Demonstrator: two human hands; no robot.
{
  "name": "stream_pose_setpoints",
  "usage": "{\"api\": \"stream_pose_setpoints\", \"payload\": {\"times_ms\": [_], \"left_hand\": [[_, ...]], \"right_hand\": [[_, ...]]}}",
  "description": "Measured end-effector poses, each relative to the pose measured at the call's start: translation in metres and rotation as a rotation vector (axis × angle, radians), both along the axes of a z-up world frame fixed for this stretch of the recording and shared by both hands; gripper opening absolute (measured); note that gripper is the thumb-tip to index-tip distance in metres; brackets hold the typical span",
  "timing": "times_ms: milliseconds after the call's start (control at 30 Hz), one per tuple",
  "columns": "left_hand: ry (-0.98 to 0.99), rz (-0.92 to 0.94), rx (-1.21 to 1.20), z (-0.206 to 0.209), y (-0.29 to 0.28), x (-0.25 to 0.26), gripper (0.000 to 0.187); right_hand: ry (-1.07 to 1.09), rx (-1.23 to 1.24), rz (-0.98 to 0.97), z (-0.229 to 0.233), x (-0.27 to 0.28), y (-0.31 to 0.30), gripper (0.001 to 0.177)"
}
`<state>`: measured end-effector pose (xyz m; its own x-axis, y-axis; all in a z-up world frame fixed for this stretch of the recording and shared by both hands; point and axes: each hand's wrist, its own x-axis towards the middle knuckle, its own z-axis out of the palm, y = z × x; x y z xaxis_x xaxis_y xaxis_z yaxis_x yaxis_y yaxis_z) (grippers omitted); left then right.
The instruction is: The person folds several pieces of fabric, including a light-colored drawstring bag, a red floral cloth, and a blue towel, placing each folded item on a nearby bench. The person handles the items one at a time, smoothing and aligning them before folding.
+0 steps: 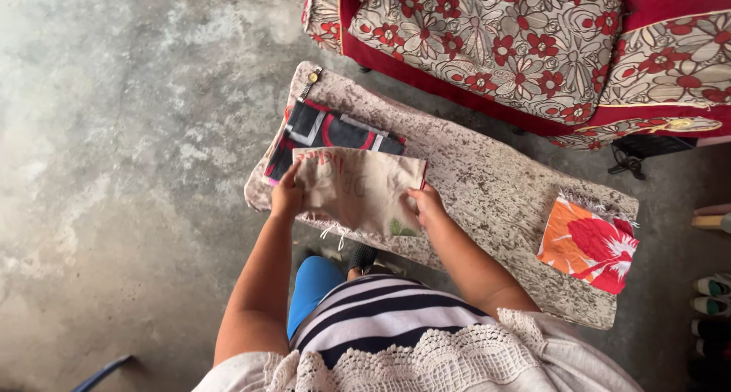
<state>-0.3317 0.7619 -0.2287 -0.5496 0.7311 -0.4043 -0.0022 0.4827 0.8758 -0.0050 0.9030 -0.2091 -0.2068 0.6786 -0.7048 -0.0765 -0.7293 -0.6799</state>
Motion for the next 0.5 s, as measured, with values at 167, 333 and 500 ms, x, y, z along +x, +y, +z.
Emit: {"api": "stream_pose_setpoints", "payload": {"times_ms": [167, 333, 500], "left_hand": [[-0.377, 0.018, 0.008, -0.020, 0.023, -0.023, 0.056], [-0.039, -0.188, -0.032, -0.024, 0.050, -0.054, 0.054], [0.259, -0.267, -0.079, -0.026, 0.071, -0.087, 0.044]], "right_hand": [[-0.067, -0.027, -0.007, -0.008, -0.014, 0.012, 0.027], [-0.105, 0.003, -0.070, -0.011, -0.029, 0.018, 0.028], [0.030, 0.052, -0.205, -0.017, -0.052, 0.021, 0.032]]}}
